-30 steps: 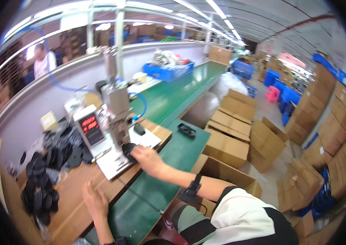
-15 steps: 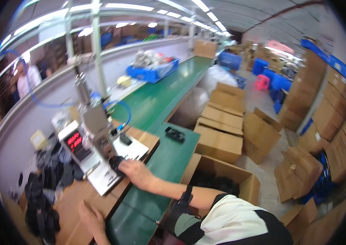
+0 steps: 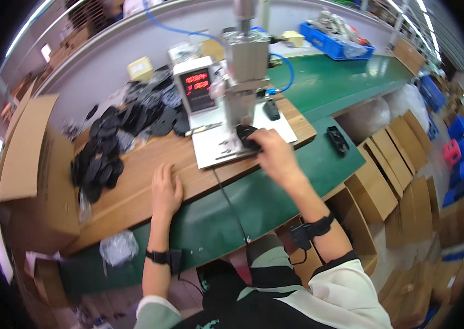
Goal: Operating a pneumatic press machine to join plastic housing components for electronics.
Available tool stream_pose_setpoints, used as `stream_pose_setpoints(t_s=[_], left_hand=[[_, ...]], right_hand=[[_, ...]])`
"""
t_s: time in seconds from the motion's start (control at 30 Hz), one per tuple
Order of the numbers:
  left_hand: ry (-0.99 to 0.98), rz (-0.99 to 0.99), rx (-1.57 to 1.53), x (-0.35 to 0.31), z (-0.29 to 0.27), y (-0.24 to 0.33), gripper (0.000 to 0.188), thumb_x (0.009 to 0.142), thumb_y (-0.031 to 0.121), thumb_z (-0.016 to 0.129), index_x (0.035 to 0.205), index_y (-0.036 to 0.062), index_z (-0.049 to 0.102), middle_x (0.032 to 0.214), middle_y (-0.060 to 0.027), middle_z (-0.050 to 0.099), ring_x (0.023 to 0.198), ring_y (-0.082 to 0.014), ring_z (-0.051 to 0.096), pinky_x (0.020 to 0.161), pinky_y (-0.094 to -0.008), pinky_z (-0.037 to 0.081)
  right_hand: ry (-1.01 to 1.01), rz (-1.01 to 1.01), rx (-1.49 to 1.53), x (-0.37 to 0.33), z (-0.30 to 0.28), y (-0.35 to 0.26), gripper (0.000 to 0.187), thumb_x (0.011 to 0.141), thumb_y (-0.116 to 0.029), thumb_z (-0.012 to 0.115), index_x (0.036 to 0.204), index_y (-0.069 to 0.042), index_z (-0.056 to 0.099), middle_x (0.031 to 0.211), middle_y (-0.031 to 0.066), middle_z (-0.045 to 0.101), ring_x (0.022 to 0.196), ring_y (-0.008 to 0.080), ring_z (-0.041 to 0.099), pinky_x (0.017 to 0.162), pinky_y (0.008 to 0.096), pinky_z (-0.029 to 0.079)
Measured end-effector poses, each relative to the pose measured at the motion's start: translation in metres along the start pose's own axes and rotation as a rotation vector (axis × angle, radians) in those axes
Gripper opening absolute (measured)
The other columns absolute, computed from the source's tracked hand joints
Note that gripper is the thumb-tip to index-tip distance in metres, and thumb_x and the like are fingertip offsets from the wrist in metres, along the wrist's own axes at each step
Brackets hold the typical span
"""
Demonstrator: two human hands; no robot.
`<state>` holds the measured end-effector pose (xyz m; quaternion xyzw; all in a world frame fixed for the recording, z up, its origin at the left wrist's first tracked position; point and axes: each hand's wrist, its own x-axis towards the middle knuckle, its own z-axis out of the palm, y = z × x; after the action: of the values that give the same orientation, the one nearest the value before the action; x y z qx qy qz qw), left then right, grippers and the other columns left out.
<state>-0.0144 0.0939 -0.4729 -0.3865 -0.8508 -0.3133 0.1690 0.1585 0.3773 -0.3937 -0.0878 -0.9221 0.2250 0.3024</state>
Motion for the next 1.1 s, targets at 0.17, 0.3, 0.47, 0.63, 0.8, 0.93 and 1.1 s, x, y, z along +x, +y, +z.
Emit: stream_pose_setpoints(t_s=[0.17, 0.3, 0.47, 0.63, 0.8, 0.93, 1.1], left_hand=[[-0.022, -0.025, 0.046, -0.004, 0.004, -0.005, 0.04, 0.093, 0.013, 0.064, 0.13, -0.0017, 0.06, 0.131, -0.0229, 0.06, 0.122, -0.0419, 0.058, 0.105, -0.0504, 0.048], [0.029, -0.013, 0.013, -0.003, 0.006, -0.002, 0.037, 0.094, 0.012, 0.063, 0.128, -0.0012, 0.06, 0.128, -0.0234, 0.061, 0.123, -0.0421, 0.058, 0.107, -0.0509, 0.047], [-0.031, -0.066, 0.043, -0.006, -0.005, 0.0, 0.037, 0.094, 0.012, 0.063, 0.129, -0.0002, 0.06, 0.131, -0.0221, 0.06, 0.128, -0.0408, 0.056, 0.11, -0.0486, 0.045], [-0.015, -0.01, 0.06, -0.001, 0.0, 0.004, 0.049, 0.092, 0.018, 0.067, 0.137, 0.0022, 0.056, 0.142, -0.0222, 0.053, 0.137, -0.0405, 0.049, 0.114, -0.0523, 0.041], [0.119, -0.002, 0.491, 0.029, -0.069, -0.075, 0.075, 0.089, 0.037, 0.075, 0.151, 0.0067, 0.046, 0.152, -0.0246, 0.044, 0.147, -0.0432, 0.038, 0.119, -0.0612, 0.032], [-0.032, -0.474, 0.527, 0.06, -0.126, -0.145, 0.092, 0.092, 0.061, 0.067, 0.166, 0.0218, 0.029, 0.168, -0.0292, 0.028, 0.157, -0.0491, 0.023, 0.12, -0.0689, 0.027], [-0.226, -0.844, 0.399, 0.052, -0.135, -0.206, 0.09, 0.09, 0.075, 0.062, 0.166, 0.0392, 0.031, 0.174, -0.0301, 0.013, 0.162, -0.05, 0.007, 0.123, -0.0725, 0.014]], right_hand=[[0.469, 0.009, 0.121, -0.075, -0.051, -0.01, 0.04, 0.086, 0.01, 0.063, 0.124, -0.001, 0.07, 0.126, 0.0168, 0.068, 0.123, 0.0318, 0.065, 0.107, 0.0404, 0.051], [0.864, 0.362, -0.062, -0.238, -0.072, 0.06, 0.03, 0.105, 0.001, 0.058, 0.134, 0.002, 0.06, 0.132, 0.0171, 0.065, 0.123, 0.032, 0.062, 0.111, 0.0434, 0.047], [0.612, 0.803, -0.345, -0.466, -0.012, 0.169, 0.03, 0.097, -0.002, 0.057, 0.125, 0.006, 0.063, 0.123, 0.0234, 0.068, 0.118, 0.0407, 0.063, 0.107, 0.0472, 0.048], [0.333, 1.324, -0.348, -0.588, 0.013, 0.207, 0.041, 0.085, -0.009, 0.07, 0.124, 0.003, 0.065, 0.122, 0.0257, 0.068, 0.117, 0.0436, 0.063, 0.107, 0.0494, 0.048], [0.359, 1.085, -0.458, -0.549, 0.011, 0.202, 0.042, 0.084, -0.01, 0.068, 0.126, 0.0, 0.065, 0.126, 0.0213, 0.068, 0.123, 0.0418, 0.059, 0.109, 0.0498, 0.045], [0.497, 0.833, -0.077, -0.453, 0.013, 0.156, 0.019, 0.087, 0.004, 0.056, 0.103, -0.002, 0.066, 0.112, 0.015, 0.067, 0.107, 0.0339, 0.062, 0.092, 0.0421, 0.049], [0.448, 0.667, 0.318, -0.351, 0.027, 0.085, 0.013, 0.088, 0.011, 0.052, 0.089, -0.001, 0.057, 0.104, 0.0115, 0.065, 0.095, 0.0212, 0.063, 0.076, 0.0294, 0.049]])
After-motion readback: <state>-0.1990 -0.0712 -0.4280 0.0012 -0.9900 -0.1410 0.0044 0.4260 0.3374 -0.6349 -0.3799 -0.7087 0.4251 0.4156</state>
